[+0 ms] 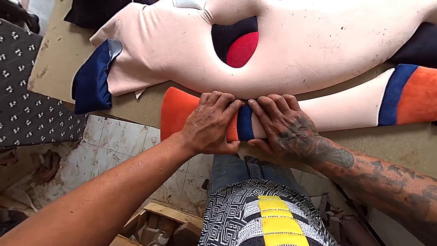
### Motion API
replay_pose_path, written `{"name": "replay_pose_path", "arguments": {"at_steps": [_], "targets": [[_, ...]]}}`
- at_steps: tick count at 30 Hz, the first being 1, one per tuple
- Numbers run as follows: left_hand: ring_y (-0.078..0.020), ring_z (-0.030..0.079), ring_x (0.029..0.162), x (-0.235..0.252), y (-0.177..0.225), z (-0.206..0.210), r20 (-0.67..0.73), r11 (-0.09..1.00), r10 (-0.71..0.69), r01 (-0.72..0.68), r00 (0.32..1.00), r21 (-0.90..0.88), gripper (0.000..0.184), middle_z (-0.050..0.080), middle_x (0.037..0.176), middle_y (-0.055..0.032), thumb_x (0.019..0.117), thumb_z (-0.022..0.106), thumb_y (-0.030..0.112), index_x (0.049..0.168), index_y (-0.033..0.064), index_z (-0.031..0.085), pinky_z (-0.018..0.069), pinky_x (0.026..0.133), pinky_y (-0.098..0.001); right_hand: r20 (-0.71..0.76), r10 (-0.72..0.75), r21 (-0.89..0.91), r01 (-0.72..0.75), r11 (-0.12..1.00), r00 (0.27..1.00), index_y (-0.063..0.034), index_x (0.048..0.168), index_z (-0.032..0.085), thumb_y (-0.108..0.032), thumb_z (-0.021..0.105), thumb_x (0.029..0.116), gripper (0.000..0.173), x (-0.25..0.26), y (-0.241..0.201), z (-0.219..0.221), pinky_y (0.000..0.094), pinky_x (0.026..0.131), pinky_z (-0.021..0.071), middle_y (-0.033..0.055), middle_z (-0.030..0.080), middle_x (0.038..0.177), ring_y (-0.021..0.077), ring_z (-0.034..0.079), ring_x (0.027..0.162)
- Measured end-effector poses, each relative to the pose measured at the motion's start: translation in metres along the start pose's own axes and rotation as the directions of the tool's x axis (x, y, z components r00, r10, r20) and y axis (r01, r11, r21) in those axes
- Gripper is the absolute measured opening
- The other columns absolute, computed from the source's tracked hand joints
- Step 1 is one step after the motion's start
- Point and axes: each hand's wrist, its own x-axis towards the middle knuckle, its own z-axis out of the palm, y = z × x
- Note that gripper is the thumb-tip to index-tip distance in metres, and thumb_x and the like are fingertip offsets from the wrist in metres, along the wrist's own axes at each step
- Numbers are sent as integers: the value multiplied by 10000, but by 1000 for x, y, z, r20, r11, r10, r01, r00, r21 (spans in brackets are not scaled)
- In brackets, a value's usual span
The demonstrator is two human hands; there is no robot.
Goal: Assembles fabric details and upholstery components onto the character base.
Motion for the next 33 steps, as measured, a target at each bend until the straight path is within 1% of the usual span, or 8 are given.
{"name": "replay_pose_path", "arguments": {"at_steps": [4, 8, 12, 14, 18, 23, 28, 33], "targets": [[-292, 547, 1220, 0, -1, 0, -7, 1000, 4, -4, 1000, -23, 969, 614, 1311, -100, 629, 673, 742, 1393, 151, 610, 387, 1068, -483, -12, 10, 12, -10, 1000, 1000, -46, 1487, 505, -795, 354, 896, 966, 0, 0, 1, 533, 1051, 373, 176, 592, 1353, 353, 550, 1229], [-261, 540, 1261, 0, -4, -1, -51, 991, 28, -35, 998, -133, 1008, 612, 1338, -71, 626, 745, 686, 1468, 179, 523, 396, 1085, -466, -31, 24, 29, -23, 999, 999, -52, 1499, 494, -800, 390, 874, 981, 0, 1, 1, 528, 1055, 375, 167, 593, 1364, 345, 554, 1224], [-225, 553, 1258, 0, -6, 1, -131, 974, 45, -72, 990, -215, 839, 645, 1294, -11, 624, 796, 624, 1303, 189, 564, 415, 1080, -455, -68, 32, 73, -27, 997, 997, -55, 1472, 517, -793, 477, 837, 974, 1, 2, 3, 523, 1056, 396, 167, 602, 1354, 345, 561, 1229], [-230, 560, 1239, 0, -6, 1, -138, 975, 43, -72, 989, -212, 757, 648, 1270, -16, 626, 798, 618, 1206, 183, 578, 426, 1069, -445, -98, 36, 97, -26, 995, 995, -68, 1440, 549, -783, 519, 816, 950, 1, 3, 3, 520, 1053, 407, 166, 608, 1341, 349, 564, 1229], [-267, 545, 1242, -4, -3, 1, -160, 983, 28, -56, 987, -174, 640, 636, 1242, -47, 628, 800, 639, 1068, 194, 660, 430, 1077, -459, -146, 61, 150, -38, 988, 987, -147, 1255, 664, -751, 608, 785, 767, 0, 2, 0, 522, 1045, 418, 139, 625, 1273, 346, 562, 1215], [-202, 620, 1131, -11, -3, 1, -236, 981, 87, -124, 968, -146, 462, 706, 1085, 12, 723, 803, 573, 978, 193, 743, 460, 1064, -434, -163, 60, 156, -34, 987, 985, -186, 1217, 717, -708, 620, 825, 660, -1, 0, -2, 501, 1025, 418, 87, 655, 1220, 306, 572, 1172], [-205, 641, 1127, -9, -21, -2, -246, 975, 113, -155, 963, -161, 410, 716, 1054, 3, 737, 814, 553, 850, 177, 697, 499, 1049, -410, -198, 52, 140, -25, 990, 979, -179, 1199, 728, -697, 608, 832, 647, 14, -1, 2, 491, 1013, 429, 88, 670, 1196, 301, 589, 1150], [-192, 637, 1123, -8, -26, -4, -248, 977, 113, -153, 962, -147, 405, 713, 1054, 10, 742, 810, 563, 851, 185, 711, 500, 1040, -395, -213, 71, 150, -40, 988, 974, -188, 1187, 734, -687, 629, 825, 625, 21, -1, 4, 497, 1011, 426, 81, 671, 1191, 298, 585, 1149]]}}
